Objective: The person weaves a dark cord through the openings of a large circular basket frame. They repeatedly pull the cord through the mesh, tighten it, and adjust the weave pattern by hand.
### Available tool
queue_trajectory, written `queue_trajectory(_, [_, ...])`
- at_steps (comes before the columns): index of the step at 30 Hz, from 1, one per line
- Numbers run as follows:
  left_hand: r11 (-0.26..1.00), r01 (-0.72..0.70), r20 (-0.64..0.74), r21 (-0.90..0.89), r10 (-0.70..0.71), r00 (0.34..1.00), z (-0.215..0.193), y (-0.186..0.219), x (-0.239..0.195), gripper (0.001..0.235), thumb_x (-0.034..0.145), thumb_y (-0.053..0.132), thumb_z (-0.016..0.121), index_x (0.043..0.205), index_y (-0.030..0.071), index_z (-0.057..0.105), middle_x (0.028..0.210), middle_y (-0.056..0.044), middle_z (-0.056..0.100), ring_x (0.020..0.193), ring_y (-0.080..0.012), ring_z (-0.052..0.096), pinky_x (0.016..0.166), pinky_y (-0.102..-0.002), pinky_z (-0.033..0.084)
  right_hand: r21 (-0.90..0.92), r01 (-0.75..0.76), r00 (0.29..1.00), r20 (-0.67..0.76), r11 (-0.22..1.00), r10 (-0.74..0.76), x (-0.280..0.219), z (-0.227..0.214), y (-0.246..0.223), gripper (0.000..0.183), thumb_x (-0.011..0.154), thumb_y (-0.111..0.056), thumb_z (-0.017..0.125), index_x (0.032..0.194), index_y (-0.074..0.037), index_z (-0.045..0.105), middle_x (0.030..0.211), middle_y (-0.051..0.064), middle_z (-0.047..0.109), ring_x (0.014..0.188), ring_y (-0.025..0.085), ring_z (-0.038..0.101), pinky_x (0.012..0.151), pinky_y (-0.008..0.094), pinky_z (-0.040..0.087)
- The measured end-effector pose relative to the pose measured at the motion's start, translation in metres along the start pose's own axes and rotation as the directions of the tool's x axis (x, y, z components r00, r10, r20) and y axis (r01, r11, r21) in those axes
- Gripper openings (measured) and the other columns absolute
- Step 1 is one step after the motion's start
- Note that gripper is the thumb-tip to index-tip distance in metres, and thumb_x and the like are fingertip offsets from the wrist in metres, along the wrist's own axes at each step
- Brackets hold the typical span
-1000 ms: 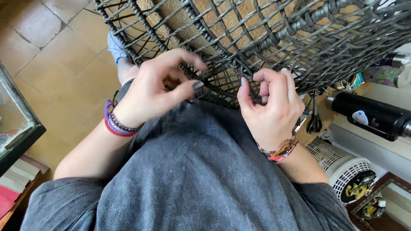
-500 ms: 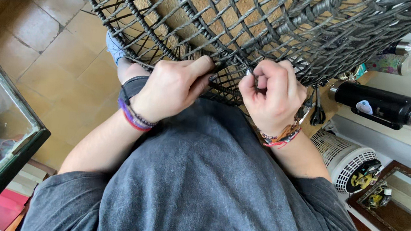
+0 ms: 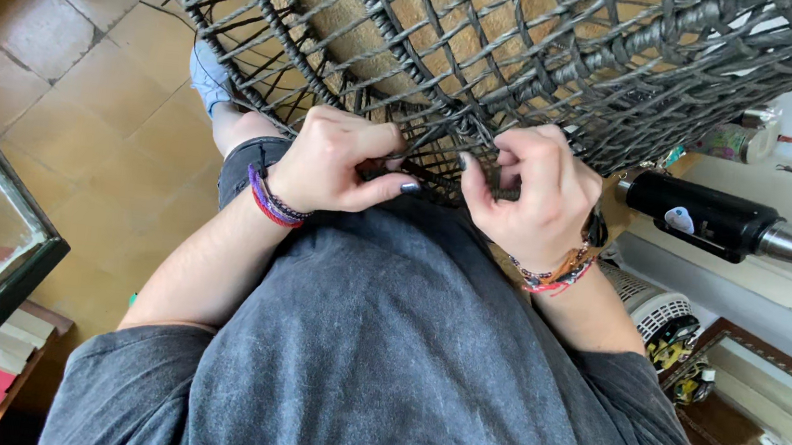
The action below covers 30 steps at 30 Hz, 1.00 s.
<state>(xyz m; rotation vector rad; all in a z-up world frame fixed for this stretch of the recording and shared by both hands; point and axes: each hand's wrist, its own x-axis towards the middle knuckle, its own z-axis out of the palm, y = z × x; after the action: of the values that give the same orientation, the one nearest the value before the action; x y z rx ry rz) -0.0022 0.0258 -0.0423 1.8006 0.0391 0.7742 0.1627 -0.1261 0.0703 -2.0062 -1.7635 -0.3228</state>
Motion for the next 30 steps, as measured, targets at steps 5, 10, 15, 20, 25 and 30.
queue_trajectory(5, [0.992, 0.005, 0.007, 0.125, -0.006, 1.0, -0.002, 0.009, -0.001, 0.027, 0.103, 0.03, 0.063, 0.082, 0.012, 0.06, 0.056, -0.008, 0.053, 0.055, -0.0329, 0.064, 0.052, -0.04, 0.053, 0.0, -0.082, 0.996, 0.022, 0.997, 0.082, 0.002, -0.003, -0.001, 0.017, 0.094, -0.021, 0.076, 0.095, -0.009, 0.064, 0.07, -0.007, 0.056, 0.055, 0.009, 0.06, 0.061, 0.029, 0.056])
queue_trajectory(10, [0.921, 0.104, -0.022, 0.376, -0.103, 0.994, -0.001, 0.015, -0.006, 0.02, 0.101, 0.02, 0.064, 0.084, 0.013, 0.061, 0.059, -0.005, 0.057, 0.056, -0.0267, 0.067, 0.054, -0.034, 0.054, -0.055, -0.124, 0.99, 0.067, 0.991, 0.128, 0.003, -0.005, -0.002, 0.02, 0.09, -0.02, 0.078, 0.099, -0.01, 0.062, 0.068, -0.01, 0.057, 0.053, 0.007, 0.06, 0.063, 0.027, 0.056])
queue_trajectory(15, [0.855, 0.256, -0.082, 0.451, -0.246, 0.966, 0.008, 0.012, -0.014, 0.018, 0.103, 0.027, 0.064, 0.088, 0.016, 0.061, 0.062, -0.002, 0.059, 0.063, -0.0253, 0.07, 0.058, -0.035, 0.056, -0.068, -0.123, 0.986, 0.105, 0.99, 0.129, 0.004, -0.009, -0.004, 0.022, 0.089, -0.02, 0.079, 0.099, -0.01, 0.062, 0.07, -0.007, 0.061, 0.056, 0.013, 0.064, 0.061, 0.031, 0.056])
queue_trajectory(20, [0.854, 0.323, -0.077, 0.409, -0.32, 0.944, 0.007, 0.012, -0.019, 0.024, 0.102, 0.028, 0.063, 0.082, 0.016, 0.057, 0.059, -0.005, 0.057, 0.063, -0.0308, 0.069, 0.057, -0.039, 0.055, -0.098, -0.125, 0.986, 0.1, 0.987, 0.135, -0.002, -0.005, 0.004, 0.021, 0.089, -0.024, 0.08, 0.098, -0.015, 0.063, 0.07, -0.012, 0.059, 0.054, 0.009, 0.062, 0.062, 0.027, 0.055])
queue_trajectory(25, [0.828, 0.372, -0.092, 0.42, -0.368, 0.925, 0.008, 0.018, -0.017, 0.025, 0.104, 0.028, 0.061, 0.081, 0.017, 0.056, 0.057, -0.005, 0.057, 0.064, -0.0304, 0.069, 0.057, -0.039, 0.054, -0.128, -0.119, 0.985, 0.107, 0.985, 0.133, -0.004, -0.007, 0.005, 0.02, 0.09, -0.025, 0.079, 0.099, -0.016, 0.063, 0.07, -0.013, 0.058, 0.055, 0.01, 0.062, 0.062, 0.027, 0.055])
queue_trajectory(30, [0.817, 0.378, -0.121, 0.435, -0.363, 0.924, 0.011, 0.022, -0.019, 0.024, 0.104, 0.028, 0.06, 0.084, 0.016, 0.058, 0.059, -0.008, 0.057, 0.065, -0.0327, 0.069, 0.056, -0.04, 0.053, -0.014, -0.108, 0.987, 0.12, 0.994, 0.109, 0.005, -0.014, -0.002, 0.012, 0.092, -0.011, 0.075, 0.098, -0.01, 0.065, 0.074, -0.004, 0.063, 0.06, 0.016, 0.066, 0.059, 0.029, 0.056])
